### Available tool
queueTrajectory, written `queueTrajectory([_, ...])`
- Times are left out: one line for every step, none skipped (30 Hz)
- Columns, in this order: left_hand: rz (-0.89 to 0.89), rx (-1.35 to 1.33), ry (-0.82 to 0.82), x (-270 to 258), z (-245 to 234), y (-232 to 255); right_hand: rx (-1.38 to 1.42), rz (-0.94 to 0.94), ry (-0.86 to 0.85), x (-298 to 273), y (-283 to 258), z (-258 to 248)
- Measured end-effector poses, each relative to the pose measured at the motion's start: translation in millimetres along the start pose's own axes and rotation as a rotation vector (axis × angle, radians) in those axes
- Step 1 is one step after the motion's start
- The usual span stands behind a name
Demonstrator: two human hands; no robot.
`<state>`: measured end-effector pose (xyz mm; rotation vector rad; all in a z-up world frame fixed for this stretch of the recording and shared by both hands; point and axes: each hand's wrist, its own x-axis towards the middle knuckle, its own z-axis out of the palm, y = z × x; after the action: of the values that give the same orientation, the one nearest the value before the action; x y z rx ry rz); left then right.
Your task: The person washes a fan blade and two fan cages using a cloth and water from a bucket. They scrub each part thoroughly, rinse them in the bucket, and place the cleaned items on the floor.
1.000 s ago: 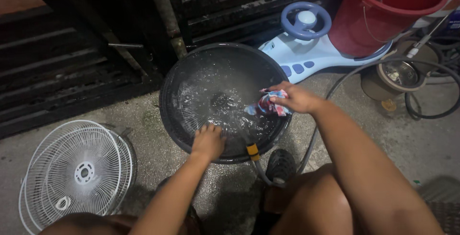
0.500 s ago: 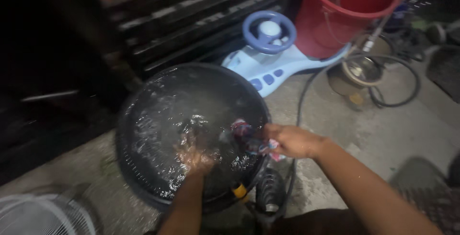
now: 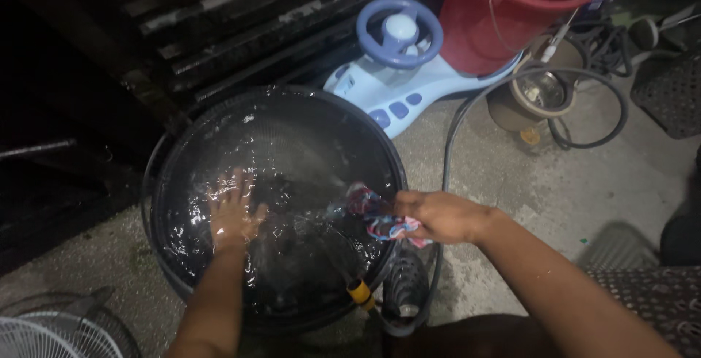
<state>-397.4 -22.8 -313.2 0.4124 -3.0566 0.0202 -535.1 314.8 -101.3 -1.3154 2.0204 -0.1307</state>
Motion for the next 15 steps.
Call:
queueTrajectory([-0.09, 0.204, -0.171, -6.1, 3.1, 5.5, 0.02, 0.001, 0.016, -0.6, 0.2, -0.5])
queueTrajectory([-0.182, 0.409, -0.342, -10.8, 6.0, 15.3, 0.04, 0.002, 0.031, -1.0, 0.9, -1.1])
queueTrajectory([-0.214, 0.399, -0.368, -18.1, 7.2, 24.6, 0.035, -0.001, 0.023, 1.3, 0.1, 0.4])
queueTrajectory([-0.194, 0.289, -0.326, -24.6, 8.1, 37.9, 0.029, -0.004, 0.015, 3.8, -0.2, 1.6])
queueTrajectory([-0.164, 0.179, -0.304, -29.9, 8.9, 56.8, 0.022, -0.006, 0.003, 5.0, -0.2, 2.8])
queueTrajectory([-0.113, 0.065, -0.297, -34.4, 8.5, 77.1, 0.026, -0.029, 0.004, 6.4, -0.2, 4.4])
queueTrajectory([-0.059, -0.022, -0.321, -33.1, 7.6, 98.4, 0.024, -0.051, 0.01, 7.1, 1.7, 4.6])
queueTrajectory([-0.003, -0.113, -0.35, -31.8, 5.2, 119.1, 0.023, -0.072, 0.016, 7.3, 3.6, 5.3])
queueTrajectory([0.044, -0.183, -0.389, -30.8, 1.3, 136.3, 0.053, -0.094, 0.055, 9.3, 4.5, 6.1])
queueTrajectory([0.086, -0.238, -0.427, -28.9, -2.9, 149.6, 0.084, -0.116, 0.093, 12.2, 5.3, 6.8])
queueTrajectory([0.126, -0.29, -0.467, -29.2, -6.8, 160.4, 0.118, -0.135, 0.132, 14.5, 5.6, 8.9])
queueTrajectory([0.166, -0.34, -0.505, -29.3, -10.8, 169.5, 0.1, -0.1, 0.088, 17.7, 6.0, 10.7])
queueTrajectory([0.208, -0.393, -0.54, -29.8, -15.2, 175.6, 0.082, -0.063, 0.045, 20.2, 7.0, 11.1])
queueTrajectory([0.248, -0.451, -0.575, -31.4, -20.0, 175.8, 0.063, -0.026, 0.002, 22.5, 8.1, 10.4])
queueTrajectory([0.288, -0.509, -0.61, -34.6, -25.0, 171.7, 0.05, -0.026, 0.025, 25.4, 8.1, 9.5])
